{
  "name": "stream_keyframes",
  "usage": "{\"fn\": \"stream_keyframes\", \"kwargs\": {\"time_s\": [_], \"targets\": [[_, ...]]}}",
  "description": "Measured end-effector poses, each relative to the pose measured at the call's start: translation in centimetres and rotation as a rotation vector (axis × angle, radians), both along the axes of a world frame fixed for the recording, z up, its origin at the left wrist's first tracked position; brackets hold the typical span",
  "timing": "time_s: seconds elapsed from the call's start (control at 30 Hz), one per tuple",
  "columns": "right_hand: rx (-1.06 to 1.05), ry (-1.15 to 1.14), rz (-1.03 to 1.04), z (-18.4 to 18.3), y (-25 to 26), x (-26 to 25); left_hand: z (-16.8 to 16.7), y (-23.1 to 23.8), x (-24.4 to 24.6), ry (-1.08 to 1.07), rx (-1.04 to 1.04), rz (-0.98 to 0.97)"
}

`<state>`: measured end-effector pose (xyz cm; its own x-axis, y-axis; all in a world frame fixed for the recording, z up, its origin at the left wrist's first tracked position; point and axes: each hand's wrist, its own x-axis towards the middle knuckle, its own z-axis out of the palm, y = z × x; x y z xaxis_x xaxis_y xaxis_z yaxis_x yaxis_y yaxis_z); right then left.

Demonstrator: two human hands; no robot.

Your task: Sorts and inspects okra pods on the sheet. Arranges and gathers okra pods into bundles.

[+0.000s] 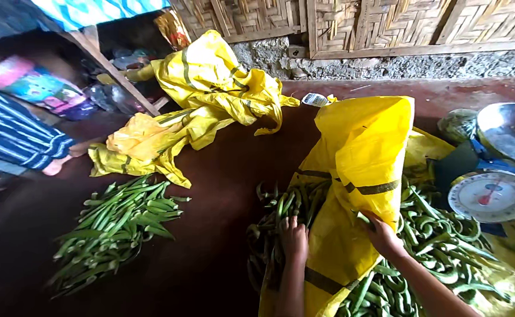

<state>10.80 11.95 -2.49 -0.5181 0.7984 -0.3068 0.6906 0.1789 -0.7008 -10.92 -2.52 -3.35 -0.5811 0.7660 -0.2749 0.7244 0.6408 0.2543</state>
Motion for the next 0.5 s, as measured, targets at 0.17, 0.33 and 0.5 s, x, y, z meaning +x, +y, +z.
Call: {"fn": "stream_keyframes", "kwargs": {"time_s": [0.17, 0.33, 0.5], "targets": [[-0.005, 0.065, -0.061, 3.4, 0.0, -1.3, -0.6, -1.1, 1.0, -0.148, 0.485, 0.109], [-0.386, 0.111, 0.135, 7.9, 0.6, -2.6, 0.0, 1.7, 1.2, -0.442, 0.059, 0.22], [-0.781, 0.433, 0.02, 10.3, -0.4, -4.2, 0.5, -0.8, 2.0, -0.651, 0.555, 0.464]]}}
